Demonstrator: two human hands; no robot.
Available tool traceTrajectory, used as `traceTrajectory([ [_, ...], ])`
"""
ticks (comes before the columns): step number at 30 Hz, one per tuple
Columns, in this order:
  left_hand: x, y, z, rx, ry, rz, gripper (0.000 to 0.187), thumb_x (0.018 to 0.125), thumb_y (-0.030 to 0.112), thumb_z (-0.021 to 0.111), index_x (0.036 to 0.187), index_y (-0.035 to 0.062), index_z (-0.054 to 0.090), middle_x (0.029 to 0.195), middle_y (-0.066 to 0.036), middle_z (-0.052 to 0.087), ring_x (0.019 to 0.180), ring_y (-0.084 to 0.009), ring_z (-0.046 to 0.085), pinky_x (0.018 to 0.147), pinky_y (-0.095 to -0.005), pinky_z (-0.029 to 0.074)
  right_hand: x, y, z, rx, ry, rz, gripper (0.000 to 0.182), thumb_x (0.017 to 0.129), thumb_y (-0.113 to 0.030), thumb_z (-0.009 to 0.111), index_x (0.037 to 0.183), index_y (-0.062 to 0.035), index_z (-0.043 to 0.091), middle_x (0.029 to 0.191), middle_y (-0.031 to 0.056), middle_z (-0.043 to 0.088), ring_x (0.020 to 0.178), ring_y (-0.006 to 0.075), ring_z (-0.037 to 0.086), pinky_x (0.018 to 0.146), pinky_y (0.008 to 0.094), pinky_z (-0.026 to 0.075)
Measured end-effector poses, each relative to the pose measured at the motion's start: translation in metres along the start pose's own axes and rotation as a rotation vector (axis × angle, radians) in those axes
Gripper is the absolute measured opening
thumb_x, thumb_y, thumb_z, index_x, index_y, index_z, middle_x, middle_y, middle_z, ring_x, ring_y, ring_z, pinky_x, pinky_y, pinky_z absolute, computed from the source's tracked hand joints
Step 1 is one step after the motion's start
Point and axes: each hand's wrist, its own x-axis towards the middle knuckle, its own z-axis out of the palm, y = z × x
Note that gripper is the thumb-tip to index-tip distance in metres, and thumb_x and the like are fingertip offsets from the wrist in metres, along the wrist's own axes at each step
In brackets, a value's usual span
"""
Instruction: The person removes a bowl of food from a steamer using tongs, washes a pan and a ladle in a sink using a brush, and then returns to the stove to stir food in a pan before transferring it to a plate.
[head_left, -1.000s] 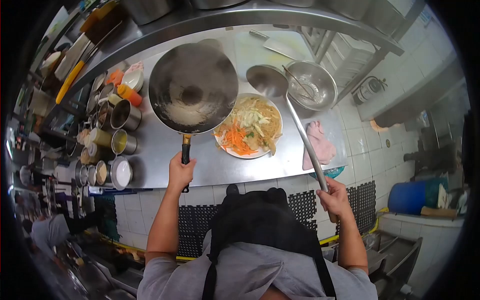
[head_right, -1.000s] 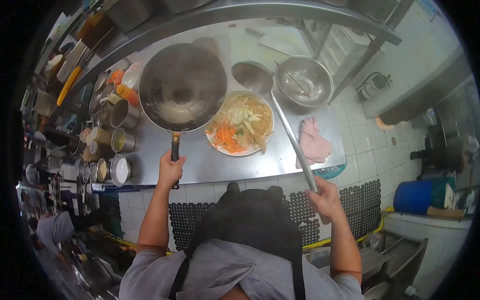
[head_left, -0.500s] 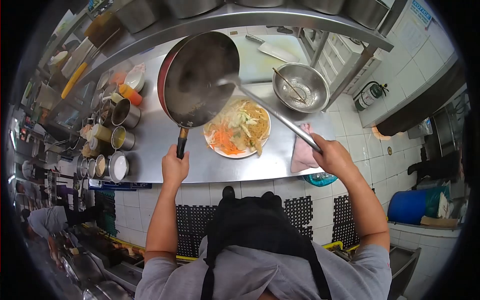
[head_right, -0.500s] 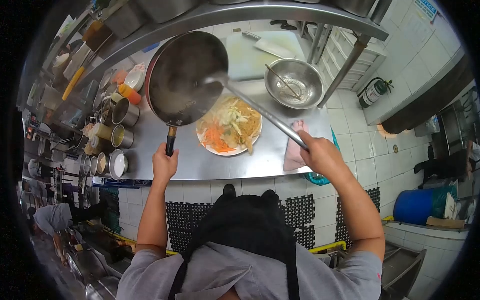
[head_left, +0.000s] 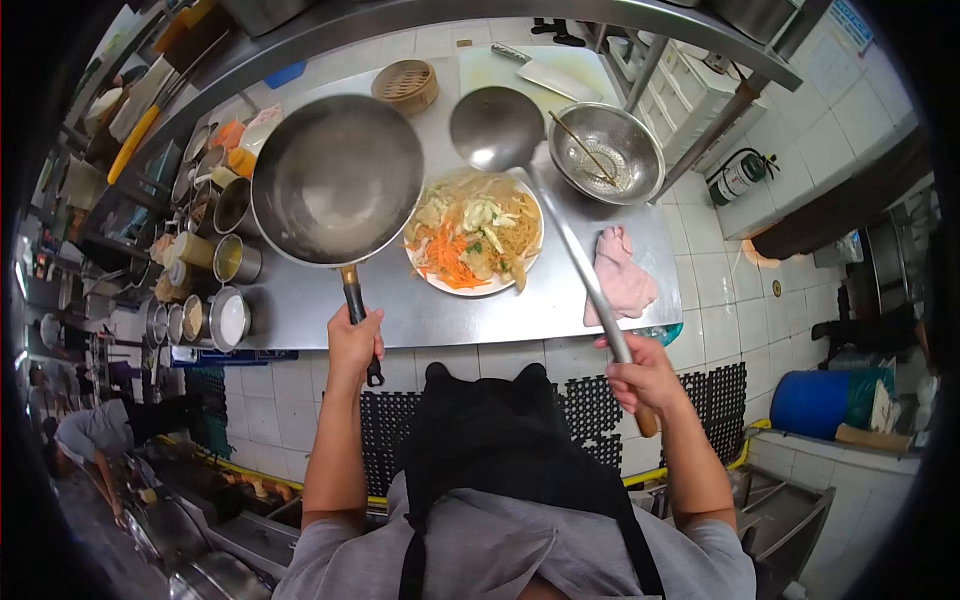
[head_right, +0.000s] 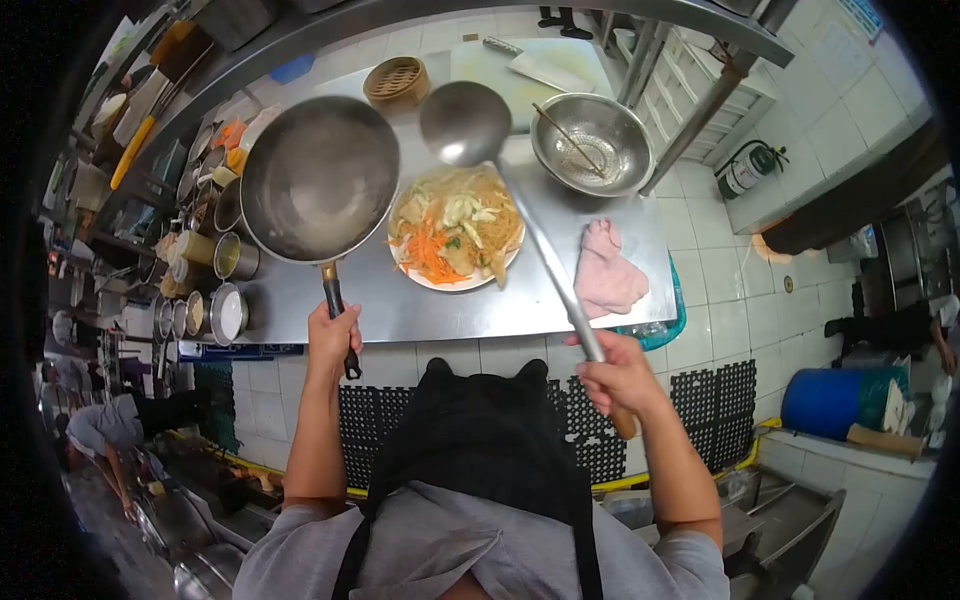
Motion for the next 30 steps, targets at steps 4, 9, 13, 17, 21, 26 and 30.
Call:
traceTrajectory([
  [4,-0.011,-0.020,-0.024,-0.180,-0.069,-0.097,0.021,0.090,0.007,0.063,0.082,0.0086,0.044,0.054,-0.001,0.045,0.037,-0.0124,0.042,0.033,-0.0284,0.035,0.030,0.023,0.071,0.306,-0.275,0.134,0.035,0.091,0.000,0.054,0.125,-0.0050,0.053,0.058,0.0005,0.041,0.038,0.0085,0.040,0.032,0.0252,0.035],
  [9,-0.015,-0.039,-0.076,-0.219,-0.141,-0.133,0.021,0.091,0.007,0.063,0.081,0.0093,0.044,0.055,-0.001,0.045,0.037,-0.0116,0.041,0.034,-0.0279,0.035,0.081,0.049,0.192,0.355,-0.392,0.215,0.033,0.093,-0.005,0.054,0.126,-0.0062,0.052,0.060,0.0005,0.043,0.039,0.0081,0.041,0.032,0.0250,0.036],
  [13,-0.009,-0.038,-0.138,-0.215,-0.182,-0.163,0.021,0.090,0.006,0.064,0.085,0.0082,0.044,0.055,-0.002,0.047,0.038,-0.0124,0.044,0.036,-0.0283,0.037,0.120,0.086,0.272,0.458,-0.486,0.302,0.031,0.098,-0.014,0.052,0.128,-0.0067,0.052,0.062,0.0016,0.046,0.041,0.0089,0.045,0.033,0.0252,0.038],
  [17,-0.001,-0.043,-0.191,-0.211,-0.201,-0.167,0.022,0.090,0.006,0.065,0.083,0.0081,0.044,0.055,-0.002,0.046,0.037,-0.0120,0.044,0.034,-0.0278,0.038,0.125,0.086,0.307,0.175,-0.401,0.218,0.038,0.103,-0.032,0.047,0.130,-0.0061,0.054,0.073,0.0079,0.062,0.049,0.0126,0.056,0.044,0.0264,0.047],
  [21,-0.003,-0.047,-0.219,-0.164,-0.210,-0.177,0.022,0.090,0.004,0.062,0.080,0.0086,0.043,0.053,-0.001,0.044,0.036,-0.0119,0.042,0.032,-0.0278,0.036,0.148,0.117,0.238,-0.667,0.540,-0.478,0.033,0.091,-0.027,0.068,0.113,-0.0027,0.064,0.080,0.0077,0.069,0.067,0.0148,0.065,0.060,0.0290,0.052],
  [26,-0.006,-0.057,-0.229,-0.190,-0.266,-0.153,0.020,0.090,0.003,0.061,0.080,0.0083,0.044,0.053,-0.001,0.044,0.036,-0.0121,0.042,0.032,-0.0279,0.036,0.176,0.094,0.127,-1.118,1.040,-0.659,0.051,0.080,-0.022,0.071,0.124,0.0005,0.054,0.106,0.0215,0.063,0.097,0.0387,0.058,0.087,0.0447,0.047],
  [30,-0.013,-0.048,-0.220,-0.248,-0.266,-0.197,0.019,0.089,0.002,0.062,0.083,0.0081,0.044,0.053,-0.002,0.046,0.036,-0.0122,0.043,0.033,-0.0275,0.037,0.194,0.064,0.113,-1.060,0.927,-0.446,0.049,0.082,-0.024,0.070,0.122,-0.0011,0.055,0.095,0.0197,0.067,0.093,0.0372,0.060,0.083,0.0449,0.049],
])
